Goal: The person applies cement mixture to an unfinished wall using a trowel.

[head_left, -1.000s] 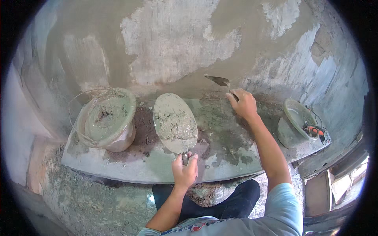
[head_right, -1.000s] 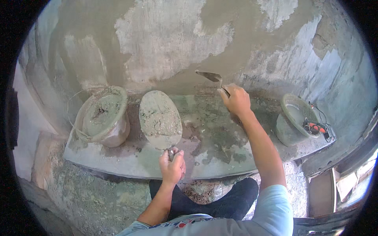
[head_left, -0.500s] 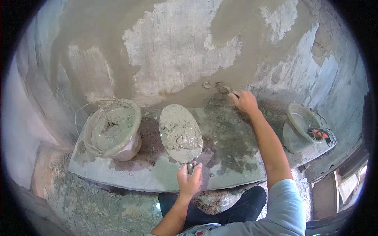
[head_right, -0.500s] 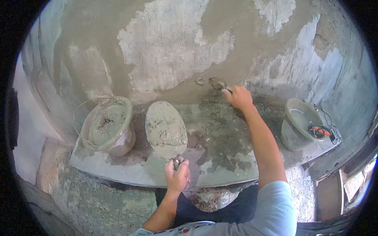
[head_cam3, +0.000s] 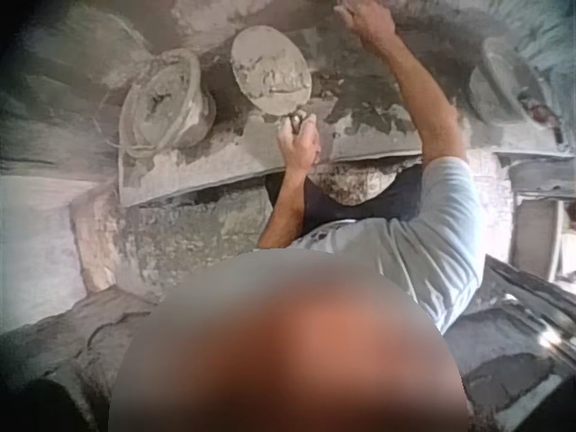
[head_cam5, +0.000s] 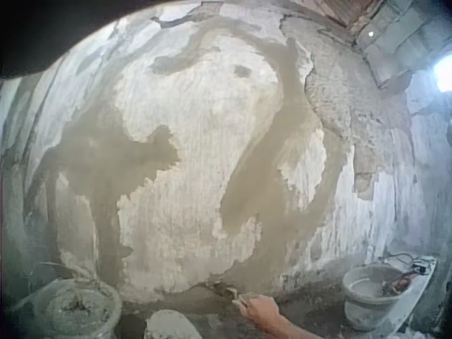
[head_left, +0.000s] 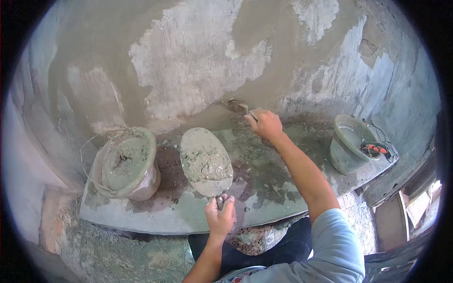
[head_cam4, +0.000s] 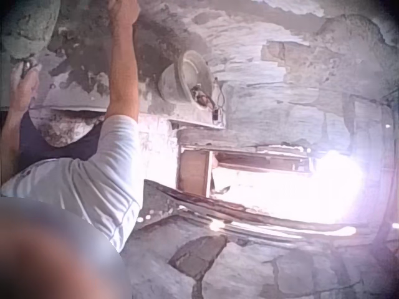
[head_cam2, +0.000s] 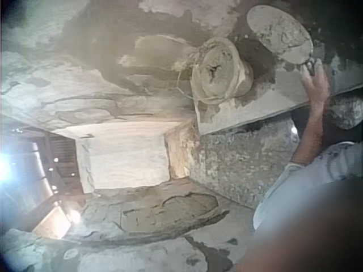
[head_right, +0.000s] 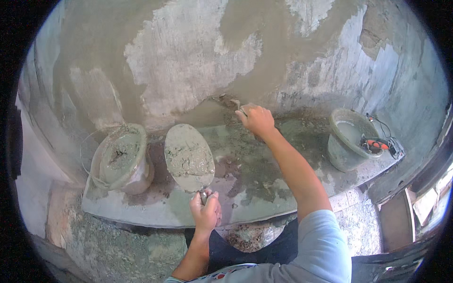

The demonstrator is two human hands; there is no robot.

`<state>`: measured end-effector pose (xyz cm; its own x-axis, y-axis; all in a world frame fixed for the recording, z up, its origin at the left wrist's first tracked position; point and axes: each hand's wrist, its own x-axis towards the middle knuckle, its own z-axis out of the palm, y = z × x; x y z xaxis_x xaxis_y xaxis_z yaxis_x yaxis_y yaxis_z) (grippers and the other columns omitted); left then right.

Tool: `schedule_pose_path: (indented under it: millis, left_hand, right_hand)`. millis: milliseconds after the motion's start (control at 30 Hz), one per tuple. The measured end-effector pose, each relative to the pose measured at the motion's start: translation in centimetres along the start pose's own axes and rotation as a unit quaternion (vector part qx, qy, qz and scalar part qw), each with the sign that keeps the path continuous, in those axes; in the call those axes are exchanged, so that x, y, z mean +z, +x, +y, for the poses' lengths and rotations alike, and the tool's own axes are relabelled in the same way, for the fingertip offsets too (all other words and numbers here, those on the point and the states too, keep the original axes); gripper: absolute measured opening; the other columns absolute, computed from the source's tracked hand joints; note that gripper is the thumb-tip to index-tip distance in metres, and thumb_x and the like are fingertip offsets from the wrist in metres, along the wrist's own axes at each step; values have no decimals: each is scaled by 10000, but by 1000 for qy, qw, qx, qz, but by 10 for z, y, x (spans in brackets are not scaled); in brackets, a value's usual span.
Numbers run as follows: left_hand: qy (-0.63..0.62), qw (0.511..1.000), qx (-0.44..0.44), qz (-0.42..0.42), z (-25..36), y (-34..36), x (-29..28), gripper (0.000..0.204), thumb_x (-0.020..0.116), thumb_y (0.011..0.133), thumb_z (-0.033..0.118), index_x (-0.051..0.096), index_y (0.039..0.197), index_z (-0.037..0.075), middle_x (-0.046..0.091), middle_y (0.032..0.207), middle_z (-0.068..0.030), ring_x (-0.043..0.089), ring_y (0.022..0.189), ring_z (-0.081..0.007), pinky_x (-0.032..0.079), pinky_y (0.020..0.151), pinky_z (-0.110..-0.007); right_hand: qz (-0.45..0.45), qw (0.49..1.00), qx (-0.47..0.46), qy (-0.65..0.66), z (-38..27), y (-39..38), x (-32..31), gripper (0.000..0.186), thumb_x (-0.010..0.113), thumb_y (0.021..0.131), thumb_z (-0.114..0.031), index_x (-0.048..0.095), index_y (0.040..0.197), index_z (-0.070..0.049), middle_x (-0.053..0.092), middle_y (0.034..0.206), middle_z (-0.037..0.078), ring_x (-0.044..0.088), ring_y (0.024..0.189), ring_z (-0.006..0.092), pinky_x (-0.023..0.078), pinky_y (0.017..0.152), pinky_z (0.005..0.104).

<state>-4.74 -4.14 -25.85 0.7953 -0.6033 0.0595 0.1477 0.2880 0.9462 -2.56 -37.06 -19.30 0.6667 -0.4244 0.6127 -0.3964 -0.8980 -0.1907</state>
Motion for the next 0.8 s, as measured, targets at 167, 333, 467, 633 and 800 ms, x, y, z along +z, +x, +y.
schedule_pose_path:
  millis: [167,333,467,633,800]
  left_hand:
    - [-15,1000,-13,2,5,-2,2,133,593,927,66,463,919,41,428,535,18,405,375,-80,318,329,-267]
    - [-18,999,-26,6,5,0,-3,133,600,932,73,470,923,44,447,536,11,414,380,-80,337,344,-264]
    - [-36,999,-33,-6,2,3,-4,156,651,924,85,551,976,-23,539,568,-7,484,428,-75,371,409,-254]
    - [48,999,2,-6,-3,5,-9,161,672,915,122,587,887,-11,555,569,5,504,450,-68,374,425,-256]
    - [20,1000,-1,-8,-4,-1,-8,141,635,926,91,521,937,8,505,548,-7,454,398,-79,355,361,-268]
  right_hand:
    - [29,999,42,17,-3,-2,5,362,570,960,-447,714,1013,-118,710,981,139,665,925,397,535,782,507]
    - [116,989,59,74,21,0,5,331,612,947,-380,745,1012,-84,723,1007,149,666,916,407,536,787,477]
    - [165,982,43,79,53,-10,-7,319,621,947,-343,744,968,-49,724,894,165,694,827,383,534,735,435]
    - [81,967,94,221,42,-8,1,322,626,949,-311,727,965,-7,686,731,172,688,681,282,512,658,373]
    - [20,969,86,232,8,10,19,337,621,952,-322,724,909,-4,687,760,195,671,713,359,509,692,428]
